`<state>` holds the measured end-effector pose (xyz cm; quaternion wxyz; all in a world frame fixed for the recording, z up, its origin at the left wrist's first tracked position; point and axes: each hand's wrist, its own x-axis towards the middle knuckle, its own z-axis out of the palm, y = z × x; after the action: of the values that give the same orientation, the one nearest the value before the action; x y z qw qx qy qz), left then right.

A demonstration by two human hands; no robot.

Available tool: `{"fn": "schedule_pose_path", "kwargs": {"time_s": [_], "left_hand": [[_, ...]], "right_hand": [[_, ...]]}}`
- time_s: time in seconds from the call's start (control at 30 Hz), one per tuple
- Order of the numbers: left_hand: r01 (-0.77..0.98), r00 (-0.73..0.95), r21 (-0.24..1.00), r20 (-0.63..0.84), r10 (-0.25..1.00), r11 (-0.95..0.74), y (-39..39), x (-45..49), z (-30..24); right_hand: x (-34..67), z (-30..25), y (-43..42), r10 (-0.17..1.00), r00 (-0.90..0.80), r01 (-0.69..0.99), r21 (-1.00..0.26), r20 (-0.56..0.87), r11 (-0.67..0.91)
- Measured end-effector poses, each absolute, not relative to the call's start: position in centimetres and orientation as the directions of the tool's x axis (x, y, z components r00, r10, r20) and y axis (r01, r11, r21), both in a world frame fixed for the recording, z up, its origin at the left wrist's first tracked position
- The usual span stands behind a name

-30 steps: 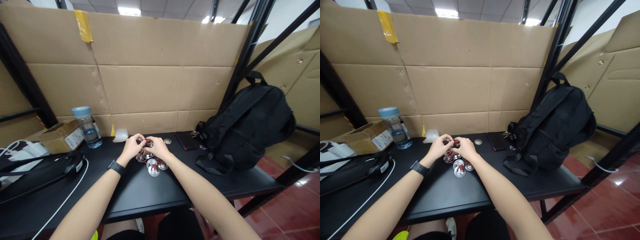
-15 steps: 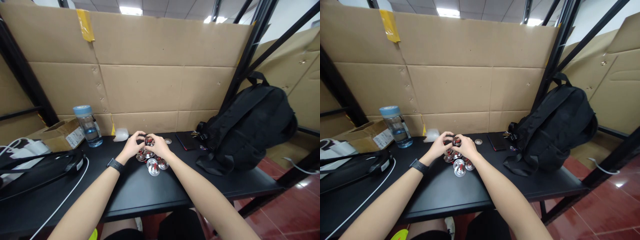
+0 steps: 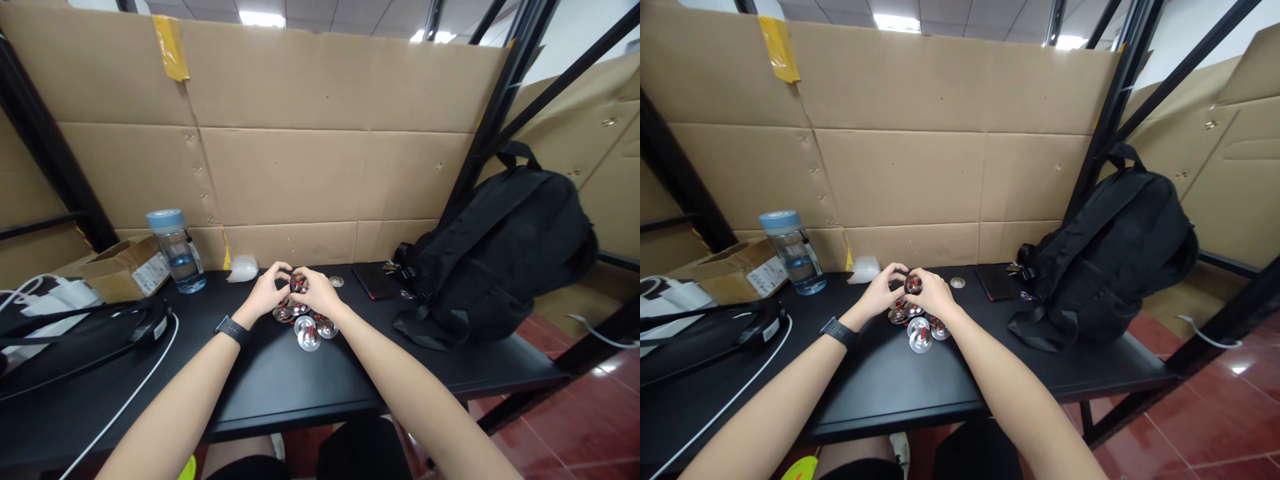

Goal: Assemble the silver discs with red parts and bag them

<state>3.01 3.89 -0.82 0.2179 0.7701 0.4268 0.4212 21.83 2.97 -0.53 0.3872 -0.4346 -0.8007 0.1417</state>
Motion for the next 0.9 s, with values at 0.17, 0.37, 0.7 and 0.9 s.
{"fn": "schedule_pose_path", "kwargs": {"time_s": [0.17,0.37,0.7,0.9], "left_hand": [[0.500,0.291,0.673,0.462,0.838,-0.545,3.9,2.9,-0.7],[0.525,0.294,0.653,0.464,0.836,-0.546,4.0,2.6,-0.6],[0.532,0.308,0.606,0.512,0.802,-0.591,3.9,2.2,-0.2],[0.560,0.320,0.560,0.533,0.783,-0.610,3.6,2.2,0.2]], "right_hand": [[21.9,-0.4,2.9,0.812,-0.318,0.591,-0.568,0.489,0.573],[22.0,-0.5,3.2,0.805,-0.328,0.585,-0.564,0.493,0.584],[22.3,-0.9,3.6,0.796,-0.336,0.563,-0.571,0.503,0.598],[22.4,-0.8,3.8,0.803,-0.346,0.573,-0.568,0.486,0.591]]}}
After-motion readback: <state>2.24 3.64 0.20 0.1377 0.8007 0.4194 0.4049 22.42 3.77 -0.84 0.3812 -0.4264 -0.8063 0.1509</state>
